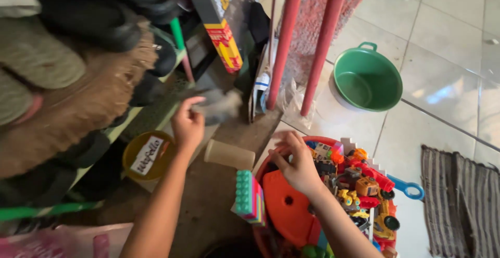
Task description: The person organizes footwear by placing sandals and slippers onto a shoe rack and arranging them on the floor. They then pick up a green basin, move it aside, and place a pair of beige slippers on a nearby shelf. Finally, they pick up a black plastic object from a red toy bin and carry it toward the hallway.
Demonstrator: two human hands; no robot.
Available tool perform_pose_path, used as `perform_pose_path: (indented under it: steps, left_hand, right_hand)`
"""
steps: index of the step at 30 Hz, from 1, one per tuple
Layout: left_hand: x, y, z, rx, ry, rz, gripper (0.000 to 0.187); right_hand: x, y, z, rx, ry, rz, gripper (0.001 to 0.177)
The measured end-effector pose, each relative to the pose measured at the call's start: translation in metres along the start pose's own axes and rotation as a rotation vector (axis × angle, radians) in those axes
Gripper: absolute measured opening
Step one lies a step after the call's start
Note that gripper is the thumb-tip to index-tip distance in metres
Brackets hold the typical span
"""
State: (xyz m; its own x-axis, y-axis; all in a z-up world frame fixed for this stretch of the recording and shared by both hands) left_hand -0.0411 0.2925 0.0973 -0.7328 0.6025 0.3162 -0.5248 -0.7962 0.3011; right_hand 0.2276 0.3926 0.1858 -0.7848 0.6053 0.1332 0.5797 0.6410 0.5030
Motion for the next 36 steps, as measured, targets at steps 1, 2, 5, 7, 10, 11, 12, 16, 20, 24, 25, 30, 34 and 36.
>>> perform_pose_path:
  steps: [1,2,5,7,10,11,12,16,20,24,25,30,34,36]
  left_hand:
    - [-0.007,0.001,0.026,-0.067,0.018,-0.087,0.035]
    - [-0.013,0.001,0.058,-0.068,-0.095,-0.187,0.034]
    - [-0.040,-0.001,0.146,0.042,-0.557,-0.328,0.035]
    - [-0.047,-0.001,0.166,0.067,-0.498,-0.404,0.030]
    - [-0.055,0.009,0.175,0.048,-0.545,-0.369,0.026]
    - [-0.059,0.011,0.172,0.029,-0.583,-0.336,0.026]
    - [-0.062,0.016,0.162,-0.022,-0.578,-0.270,0.030]
    - [-0.078,0.010,0.058,-0.062,-0.273,-0.078,0.047]
    - [-0.099,-0.021,-0.105,0.220,0.282,-0.238,0.066]
    - [-0.131,-0.050,-0.213,0.370,0.611,-0.269,0.086]
    - [-0.133,-0.057,-0.228,0.382,0.613,-0.279,0.087]
    - [-0.129,-0.102,-0.261,0.430,0.566,-0.261,0.075]
    - [-0.134,-0.128,-0.265,0.128,0.685,-0.217,0.058]
    - [-0.129,-0.130,-0.254,-0.009,0.632,-0.120,0.048]
  right_hand:
    - [0.001,0.000,-0.017,-0.042,0.004,-0.001,0.041]
    - [0.001,0.002,-0.044,-0.187,0.207,0.066,0.048]
    - [-0.003,-0.001,-0.095,-0.457,0.605,0.174,0.059]
    - [0.004,-0.006,-0.095,-0.434,0.599,0.113,0.054]
    - [0.011,-0.016,-0.060,-0.428,0.186,-0.062,0.030]
    - [0.008,-0.015,-0.057,-0.391,0.206,-0.022,0.029]
    - [0.006,-0.013,-0.056,-0.353,0.227,0.018,0.027]
    - [-0.004,0.012,-0.041,-0.267,-0.015,0.086,0.026]
    - [-0.020,0.044,-0.053,-0.299,0.083,0.108,0.029]
    - [-0.038,0.067,-0.046,-0.309,0.020,0.116,0.029]
    - [-0.040,0.070,-0.046,-0.343,0.057,0.124,0.028]
    - [-0.042,0.072,-0.032,-0.420,-0.027,0.107,0.041]
    - [-0.044,0.073,-0.024,-0.368,-0.106,0.069,0.042]
    - [-0.044,0.073,-0.030,-0.369,-0.001,0.065,0.037]
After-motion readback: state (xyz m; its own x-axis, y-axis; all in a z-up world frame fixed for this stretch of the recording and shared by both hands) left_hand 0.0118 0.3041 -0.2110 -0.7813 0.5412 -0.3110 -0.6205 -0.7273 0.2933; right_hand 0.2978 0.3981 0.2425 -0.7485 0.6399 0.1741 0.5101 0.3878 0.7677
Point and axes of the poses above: each hand's wrist, its own x-axis towards the middle knuckle, its own y-axis out of the back of the hand, z = x × y, the point moved 6 cm from there along x, towards the middle knuckle, and after that the axes turned 4 degrees about -z, right-handed, at the moved point
